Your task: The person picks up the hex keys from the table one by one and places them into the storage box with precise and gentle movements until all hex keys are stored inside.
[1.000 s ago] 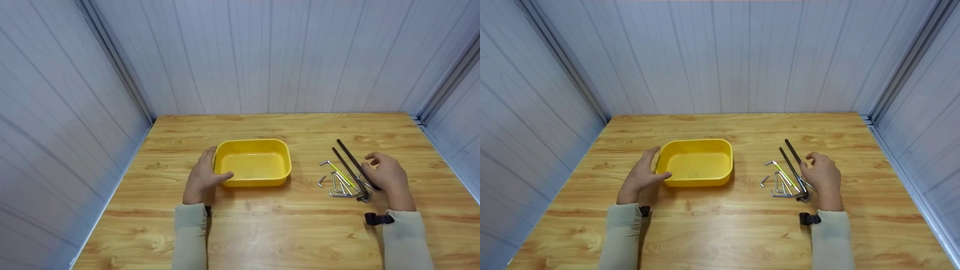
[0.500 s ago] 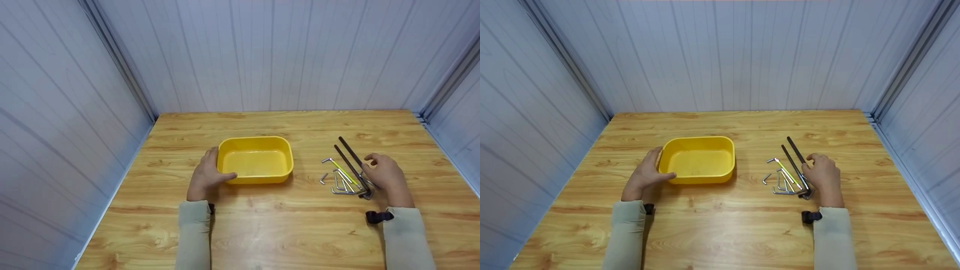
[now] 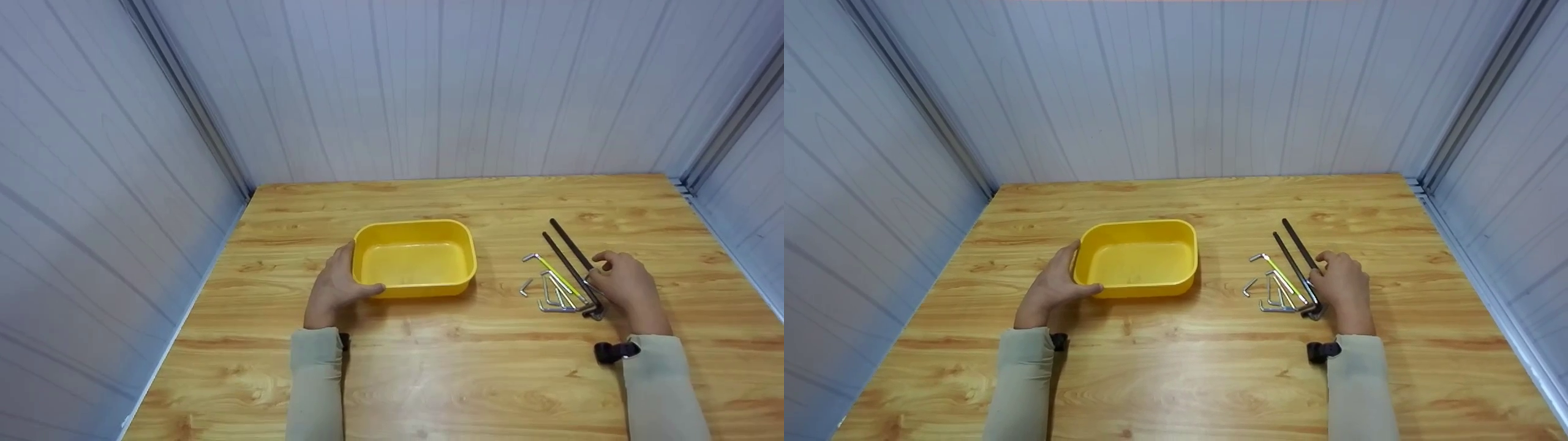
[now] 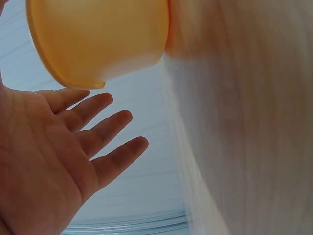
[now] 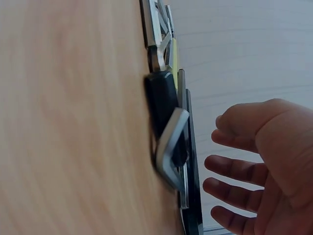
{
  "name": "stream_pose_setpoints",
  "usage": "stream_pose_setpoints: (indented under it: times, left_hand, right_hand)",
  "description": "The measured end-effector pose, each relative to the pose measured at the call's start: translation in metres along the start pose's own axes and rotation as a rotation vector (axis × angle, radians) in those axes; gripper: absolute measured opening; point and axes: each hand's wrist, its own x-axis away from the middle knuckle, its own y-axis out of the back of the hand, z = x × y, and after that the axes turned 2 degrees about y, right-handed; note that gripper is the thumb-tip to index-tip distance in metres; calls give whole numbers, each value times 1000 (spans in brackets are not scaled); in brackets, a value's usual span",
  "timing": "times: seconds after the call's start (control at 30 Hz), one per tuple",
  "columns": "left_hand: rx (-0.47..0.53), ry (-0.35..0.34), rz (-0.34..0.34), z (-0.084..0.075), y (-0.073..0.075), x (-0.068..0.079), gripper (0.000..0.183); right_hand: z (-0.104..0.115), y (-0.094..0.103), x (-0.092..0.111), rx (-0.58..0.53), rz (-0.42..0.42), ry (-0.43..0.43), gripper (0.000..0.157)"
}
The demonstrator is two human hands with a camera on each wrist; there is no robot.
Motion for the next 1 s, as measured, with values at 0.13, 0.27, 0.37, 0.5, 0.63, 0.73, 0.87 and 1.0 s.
stream_pose_setpoints:
  times: [0.13, 0.27, 0.37, 0.5, 0.63, 0.73, 0.87, 1.0]
  left_hand:
    - [19, -3, -9, 0, -2, 2, 116]
    - [15, 8, -5, -1, -3, 3, 117]
    - [6, 9, 2, -3, -3, 3, 118]
    - [3, 0, 3, -4, -2, 1, 117]
    - [18, -10, -1, -2, -2, 1, 116]
    - [19, -11, -1, -1, -2, 2, 116]
    - [1, -1, 3, -1, -3, 4, 117]
    - [-4, 9, 5, -2, -3, 3, 117]
  right_hand:
    - [-4, 2, -1, 1, 15, 14, 46]
    - [-8, 1, 0, -13, 28, 0, 46]
    - [-10, -1, 1, -30, 29, -9, 43]
    - [-11, -3, 1, -62, 40, 6, 41]
    - [-10, -7, 1, -77, 39, 39, 39]
    - [-9, -8, 1, -80, 33, 49, 38]
    - [-9, -9, 0, -62, 37, 52, 38]
    - [-8, -6, -1, -45, 51, 30, 40]
